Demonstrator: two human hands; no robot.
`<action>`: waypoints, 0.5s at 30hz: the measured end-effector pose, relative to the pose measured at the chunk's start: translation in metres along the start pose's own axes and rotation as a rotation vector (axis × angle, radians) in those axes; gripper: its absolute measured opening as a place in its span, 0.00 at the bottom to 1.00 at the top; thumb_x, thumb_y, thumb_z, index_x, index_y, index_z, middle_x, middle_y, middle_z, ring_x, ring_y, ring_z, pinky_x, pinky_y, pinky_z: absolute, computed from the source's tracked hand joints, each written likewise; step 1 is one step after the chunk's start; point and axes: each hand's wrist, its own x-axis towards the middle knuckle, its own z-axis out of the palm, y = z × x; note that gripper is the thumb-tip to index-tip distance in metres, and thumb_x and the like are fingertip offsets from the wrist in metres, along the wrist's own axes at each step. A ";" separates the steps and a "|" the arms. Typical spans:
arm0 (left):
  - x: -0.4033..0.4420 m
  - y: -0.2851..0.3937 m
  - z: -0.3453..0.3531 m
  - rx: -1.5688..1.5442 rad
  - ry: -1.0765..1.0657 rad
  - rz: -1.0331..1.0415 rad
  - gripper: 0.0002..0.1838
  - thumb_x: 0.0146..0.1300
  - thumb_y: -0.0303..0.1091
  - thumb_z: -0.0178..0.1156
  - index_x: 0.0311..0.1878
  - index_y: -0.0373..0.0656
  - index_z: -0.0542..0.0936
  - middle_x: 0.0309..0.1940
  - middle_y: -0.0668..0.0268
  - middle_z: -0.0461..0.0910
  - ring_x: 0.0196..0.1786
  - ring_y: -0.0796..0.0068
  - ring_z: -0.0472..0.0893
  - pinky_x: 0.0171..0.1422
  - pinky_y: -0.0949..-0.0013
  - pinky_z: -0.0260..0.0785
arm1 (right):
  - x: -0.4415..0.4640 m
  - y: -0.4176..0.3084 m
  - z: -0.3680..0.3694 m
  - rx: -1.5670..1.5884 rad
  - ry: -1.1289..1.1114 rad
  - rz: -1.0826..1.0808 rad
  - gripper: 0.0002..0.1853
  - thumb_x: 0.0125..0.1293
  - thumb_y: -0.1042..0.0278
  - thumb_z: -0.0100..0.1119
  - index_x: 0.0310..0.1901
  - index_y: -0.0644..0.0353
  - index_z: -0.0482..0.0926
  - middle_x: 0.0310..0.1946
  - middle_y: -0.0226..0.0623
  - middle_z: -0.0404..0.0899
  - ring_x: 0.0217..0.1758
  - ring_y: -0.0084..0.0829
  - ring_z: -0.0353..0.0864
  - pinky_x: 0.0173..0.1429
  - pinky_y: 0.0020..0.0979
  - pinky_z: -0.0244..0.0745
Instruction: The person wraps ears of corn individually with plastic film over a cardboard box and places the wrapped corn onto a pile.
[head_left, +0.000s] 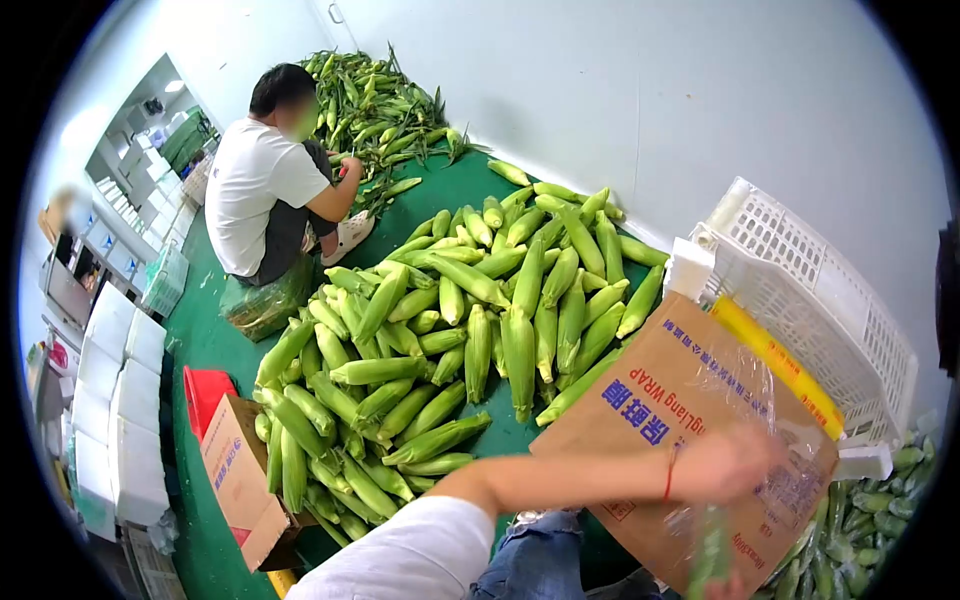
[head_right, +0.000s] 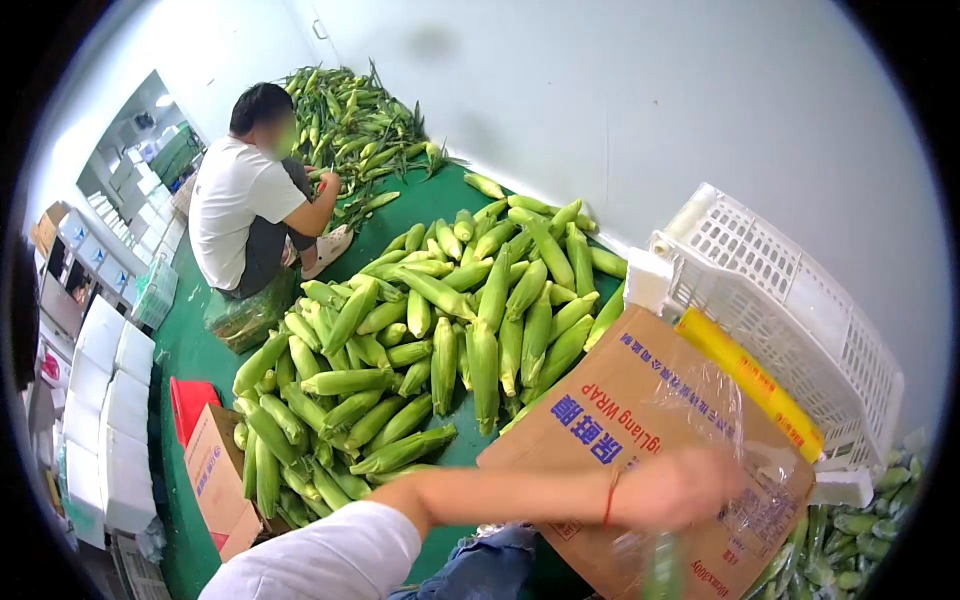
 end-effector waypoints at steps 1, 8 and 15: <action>-0.007 0.028 0.004 0.046 0.014 0.225 0.18 0.59 0.33 0.56 0.53 0.39 0.77 0.56 0.53 0.74 0.63 0.51 0.73 0.68 0.48 0.65 | 0.006 0.003 -0.001 0.202 0.035 0.027 0.32 0.63 0.43 0.60 0.59 0.59 0.73 0.47 0.46 0.81 0.47 0.45 0.81 0.50 0.46 0.75; 0.024 0.049 0.000 -1.068 0.377 -0.394 0.22 0.65 0.30 0.54 0.63 0.50 0.69 0.55 0.57 0.74 0.65 0.63 0.70 0.60 0.59 0.71 | 0.040 -0.004 0.011 1.573 -0.503 0.078 0.32 0.65 0.51 0.60 0.66 0.58 0.64 0.50 0.47 0.78 0.46 0.42 0.80 0.49 0.44 0.76; 0.015 0.033 -0.014 -1.377 0.452 -0.739 0.11 0.76 0.39 0.48 0.56 0.50 0.64 0.30 0.69 0.70 0.34 0.74 0.77 0.39 0.69 0.74 | 0.033 0.006 0.008 1.497 -0.567 0.130 0.36 0.67 0.59 0.61 0.72 0.56 0.56 0.52 0.47 0.75 0.45 0.39 0.79 0.47 0.42 0.77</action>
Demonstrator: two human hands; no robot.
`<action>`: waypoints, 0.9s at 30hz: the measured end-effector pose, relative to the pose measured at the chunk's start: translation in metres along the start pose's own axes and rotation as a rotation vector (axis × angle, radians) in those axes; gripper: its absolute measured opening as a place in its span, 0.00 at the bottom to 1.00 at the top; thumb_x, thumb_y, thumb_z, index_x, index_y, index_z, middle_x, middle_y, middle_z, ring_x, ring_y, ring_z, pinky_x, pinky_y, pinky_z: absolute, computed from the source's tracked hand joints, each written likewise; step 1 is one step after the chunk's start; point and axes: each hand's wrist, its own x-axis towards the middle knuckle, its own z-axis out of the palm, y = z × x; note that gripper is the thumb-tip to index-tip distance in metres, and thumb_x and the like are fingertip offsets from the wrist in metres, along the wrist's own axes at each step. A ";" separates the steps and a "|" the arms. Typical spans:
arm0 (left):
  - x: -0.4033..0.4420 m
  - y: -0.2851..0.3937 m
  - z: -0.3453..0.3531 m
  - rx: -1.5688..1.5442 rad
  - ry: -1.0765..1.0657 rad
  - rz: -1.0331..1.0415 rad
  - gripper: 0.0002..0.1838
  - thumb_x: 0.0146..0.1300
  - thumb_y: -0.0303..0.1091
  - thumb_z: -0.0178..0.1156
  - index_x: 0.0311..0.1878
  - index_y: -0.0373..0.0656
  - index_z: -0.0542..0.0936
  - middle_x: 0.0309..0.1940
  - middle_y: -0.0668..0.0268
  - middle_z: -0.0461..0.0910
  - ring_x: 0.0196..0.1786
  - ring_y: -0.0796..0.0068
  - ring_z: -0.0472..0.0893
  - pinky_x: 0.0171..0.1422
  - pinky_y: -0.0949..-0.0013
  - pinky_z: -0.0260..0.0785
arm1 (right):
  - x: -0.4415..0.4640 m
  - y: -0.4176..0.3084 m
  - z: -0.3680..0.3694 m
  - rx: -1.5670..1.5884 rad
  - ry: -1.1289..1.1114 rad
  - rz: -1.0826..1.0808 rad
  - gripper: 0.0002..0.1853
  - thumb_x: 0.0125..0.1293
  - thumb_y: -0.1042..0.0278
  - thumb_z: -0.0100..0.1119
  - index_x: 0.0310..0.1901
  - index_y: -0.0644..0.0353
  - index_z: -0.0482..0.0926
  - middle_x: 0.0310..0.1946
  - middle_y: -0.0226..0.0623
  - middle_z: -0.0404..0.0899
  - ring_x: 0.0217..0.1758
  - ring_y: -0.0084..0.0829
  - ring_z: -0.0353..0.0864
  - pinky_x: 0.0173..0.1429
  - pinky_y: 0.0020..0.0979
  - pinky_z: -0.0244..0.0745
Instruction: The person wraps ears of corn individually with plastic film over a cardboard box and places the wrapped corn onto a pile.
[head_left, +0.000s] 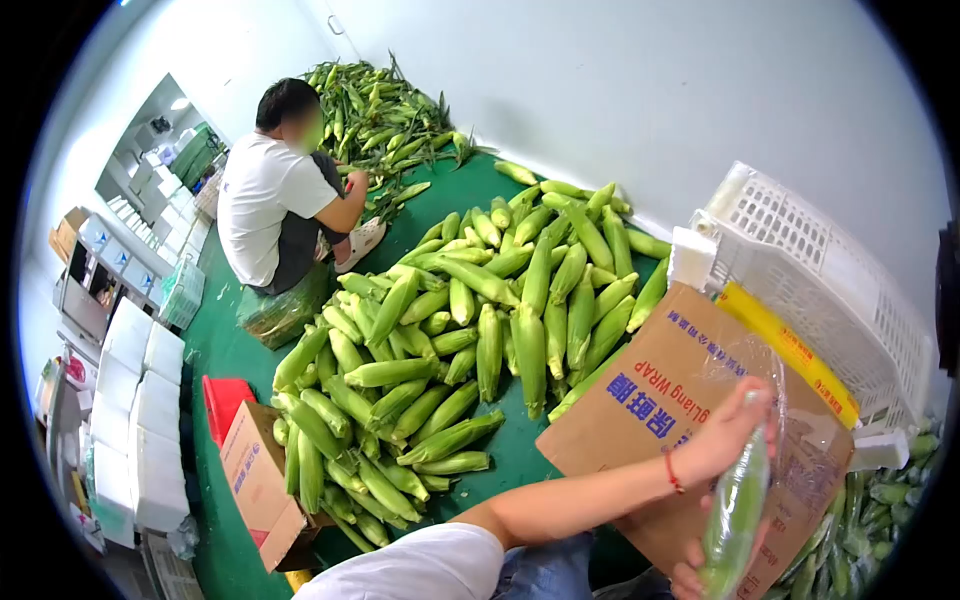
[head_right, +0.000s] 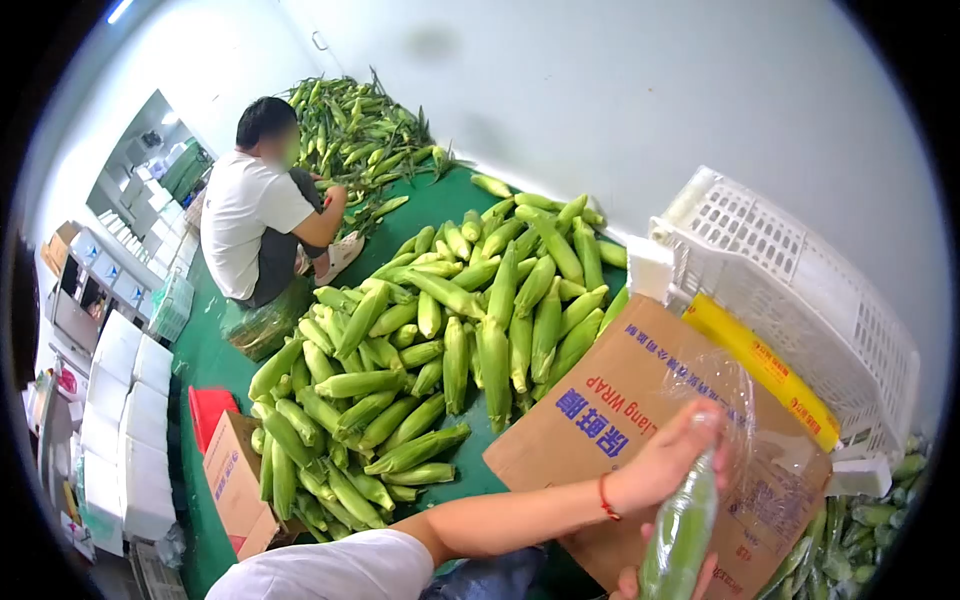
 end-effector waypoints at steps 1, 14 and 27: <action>0.001 0.006 -0.010 0.119 0.062 0.030 0.11 0.76 0.39 0.47 0.57 0.48 0.63 0.31 0.68 0.71 0.36 0.73 0.78 0.42 0.67 0.74 | -0.007 0.000 -0.005 -0.211 0.125 -0.017 0.37 0.67 0.60 0.61 0.73 0.55 0.55 0.53 0.48 0.74 0.45 0.38 0.78 0.47 0.42 0.77; -0.102 -0.025 -0.019 0.415 -0.035 -0.900 0.34 0.74 0.63 0.36 0.49 0.40 0.78 0.15 0.71 0.70 0.09 0.85 0.67 0.12 0.80 0.62 | -0.024 -0.042 0.056 -0.219 0.480 -1.648 0.15 0.72 0.68 0.53 0.58 0.58 0.75 0.23 0.37 0.80 0.23 0.30 0.75 0.38 0.34 0.77; -0.069 -0.054 0.084 1.725 -0.770 -0.176 0.40 0.62 0.48 0.61 0.74 0.50 0.59 0.36 0.56 0.82 0.27 0.56 0.81 0.26 0.58 0.74 | -0.039 0.039 0.012 -0.218 0.556 -1.199 0.32 0.69 0.49 0.49 0.68 0.59 0.60 0.42 0.41 0.74 0.49 0.37 0.75 0.58 0.40 0.71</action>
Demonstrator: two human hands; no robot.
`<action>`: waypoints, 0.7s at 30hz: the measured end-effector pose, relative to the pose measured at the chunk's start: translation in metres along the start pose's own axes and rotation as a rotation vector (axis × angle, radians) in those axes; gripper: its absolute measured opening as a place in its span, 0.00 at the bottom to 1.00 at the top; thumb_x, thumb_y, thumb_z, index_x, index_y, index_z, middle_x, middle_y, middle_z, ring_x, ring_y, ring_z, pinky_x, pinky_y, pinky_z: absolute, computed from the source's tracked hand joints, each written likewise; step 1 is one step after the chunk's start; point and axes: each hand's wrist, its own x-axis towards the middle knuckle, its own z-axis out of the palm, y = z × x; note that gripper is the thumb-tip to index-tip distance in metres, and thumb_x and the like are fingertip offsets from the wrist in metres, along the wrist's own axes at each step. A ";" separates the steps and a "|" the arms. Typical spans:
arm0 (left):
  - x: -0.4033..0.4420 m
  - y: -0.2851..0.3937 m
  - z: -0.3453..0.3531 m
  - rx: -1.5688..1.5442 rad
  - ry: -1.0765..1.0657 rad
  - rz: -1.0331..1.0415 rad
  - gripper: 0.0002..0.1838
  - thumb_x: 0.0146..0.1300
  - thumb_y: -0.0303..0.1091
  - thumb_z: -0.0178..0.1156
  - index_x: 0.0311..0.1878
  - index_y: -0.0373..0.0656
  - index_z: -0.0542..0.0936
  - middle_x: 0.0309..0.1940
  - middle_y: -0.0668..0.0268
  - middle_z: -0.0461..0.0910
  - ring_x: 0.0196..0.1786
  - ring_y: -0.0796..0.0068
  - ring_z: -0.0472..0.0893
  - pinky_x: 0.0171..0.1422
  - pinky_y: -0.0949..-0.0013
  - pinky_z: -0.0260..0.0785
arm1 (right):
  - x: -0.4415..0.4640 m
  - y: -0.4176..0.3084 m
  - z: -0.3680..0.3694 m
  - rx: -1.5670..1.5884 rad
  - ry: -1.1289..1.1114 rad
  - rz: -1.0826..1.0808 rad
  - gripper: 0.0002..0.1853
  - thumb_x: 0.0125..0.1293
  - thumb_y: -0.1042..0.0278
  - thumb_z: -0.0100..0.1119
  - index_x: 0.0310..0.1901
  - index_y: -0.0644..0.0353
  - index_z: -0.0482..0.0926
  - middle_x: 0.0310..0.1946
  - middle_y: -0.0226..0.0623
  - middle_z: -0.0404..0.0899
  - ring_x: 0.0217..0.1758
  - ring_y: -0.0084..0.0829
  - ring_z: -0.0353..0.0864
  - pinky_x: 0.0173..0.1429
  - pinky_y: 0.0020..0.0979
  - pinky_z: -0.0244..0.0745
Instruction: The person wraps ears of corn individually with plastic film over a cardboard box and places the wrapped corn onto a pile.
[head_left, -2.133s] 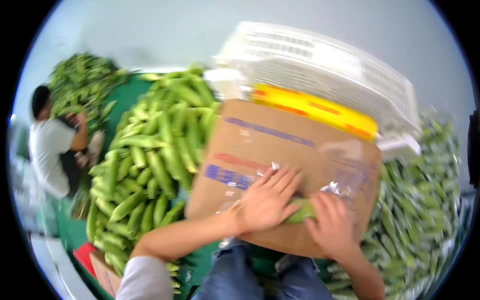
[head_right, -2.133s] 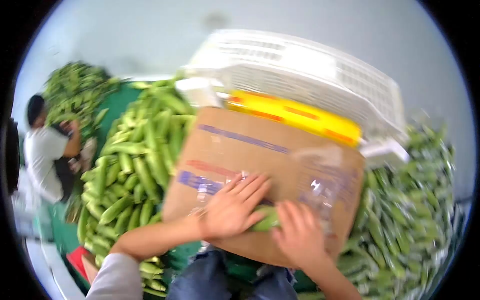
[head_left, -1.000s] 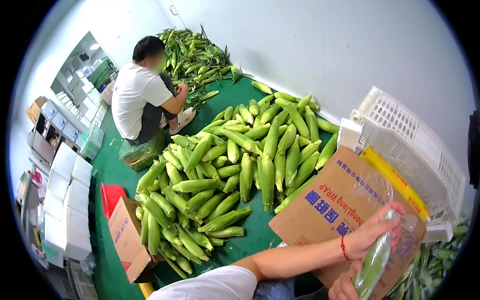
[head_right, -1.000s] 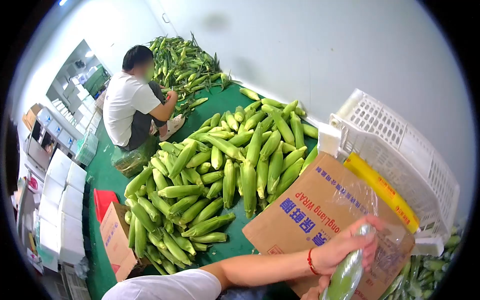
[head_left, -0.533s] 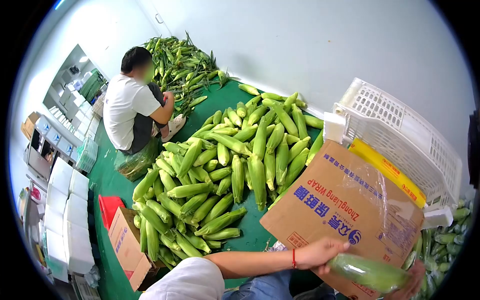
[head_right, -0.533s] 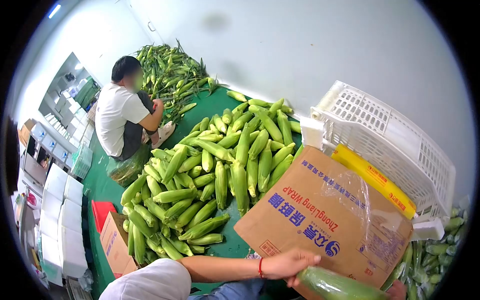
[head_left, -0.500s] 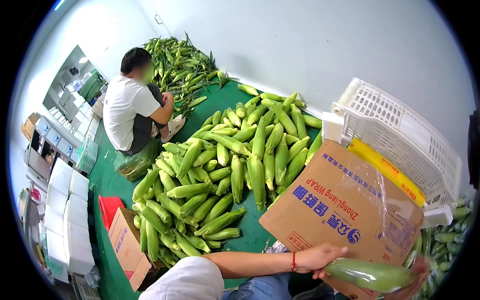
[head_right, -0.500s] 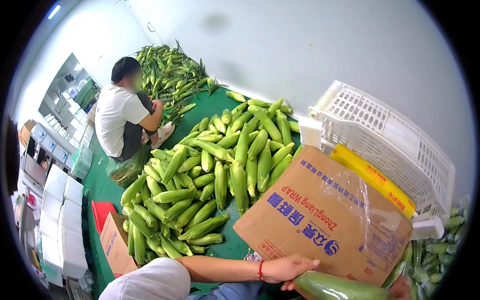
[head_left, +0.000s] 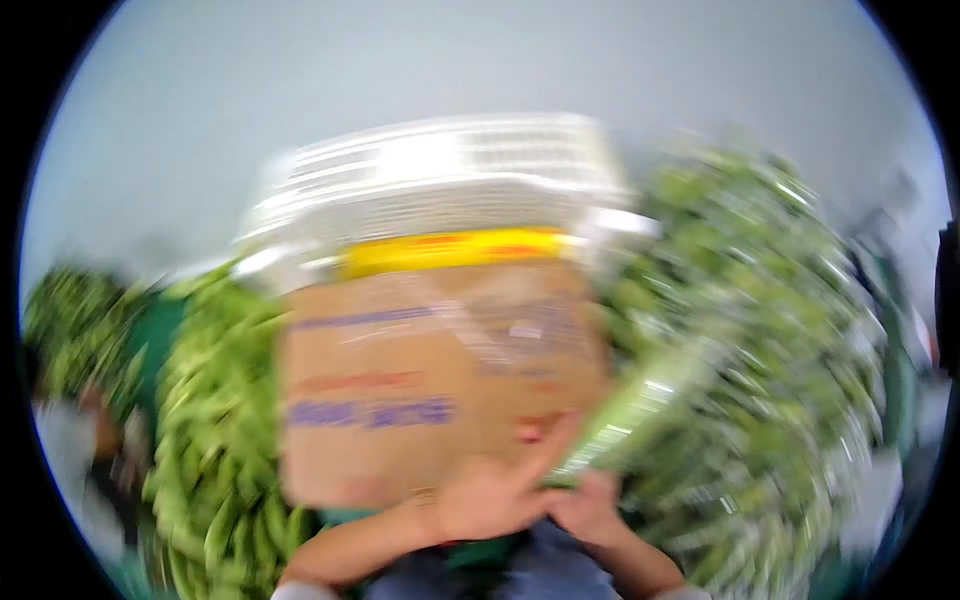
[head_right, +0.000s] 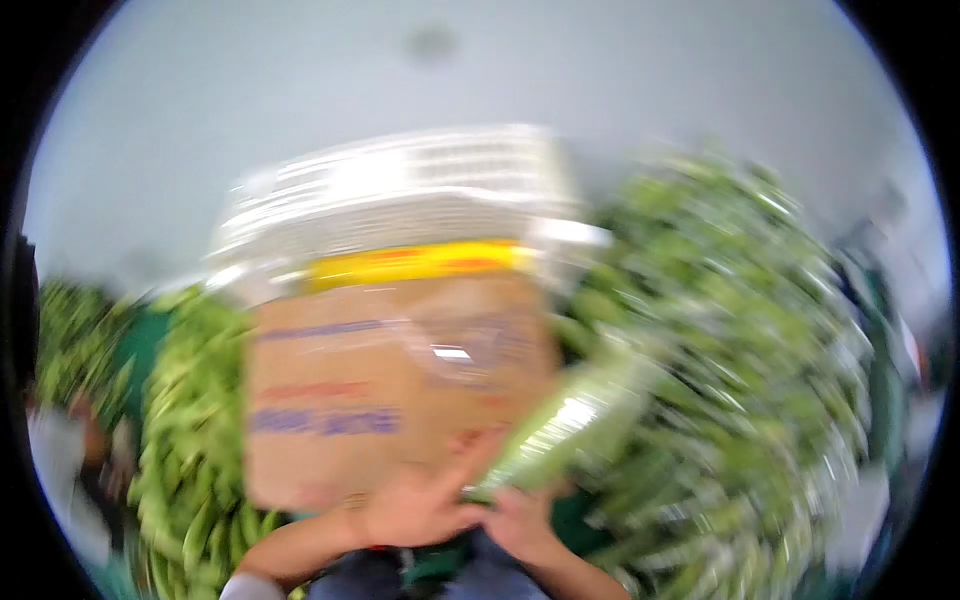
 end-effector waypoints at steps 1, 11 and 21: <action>0.006 -0.007 0.000 0.072 -0.007 0.217 0.40 0.59 0.46 0.64 0.72 0.43 0.62 0.44 0.52 0.82 0.37 0.55 0.83 0.37 0.57 0.77 | -0.004 0.008 -0.018 0.084 0.110 0.042 0.33 0.69 0.47 0.49 0.69 0.59 0.58 0.43 0.41 0.74 0.51 0.38 0.76 0.59 0.40 0.72; -0.128 -0.105 0.007 -0.205 0.230 -0.196 0.29 0.75 0.32 0.49 0.75 0.39 0.56 0.67 0.49 0.66 0.68 0.54 0.70 0.67 0.57 0.66 | 0.015 -0.231 -0.323 -0.338 1.009 -0.558 0.27 0.62 0.58 0.66 0.57 0.57 0.65 0.38 0.39 0.76 0.38 0.34 0.78 0.40 0.37 0.76; -0.203 -0.068 0.020 -0.492 0.564 -0.368 0.20 0.75 0.34 0.50 0.64 0.35 0.73 0.56 0.54 0.78 0.60 0.58 0.77 0.62 0.56 0.72 | 0.084 -0.154 -0.254 -0.364 0.490 -0.418 0.12 0.75 0.63 0.50 0.45 0.64 0.75 0.30 0.34 0.77 0.32 0.26 0.76 0.39 0.28 0.72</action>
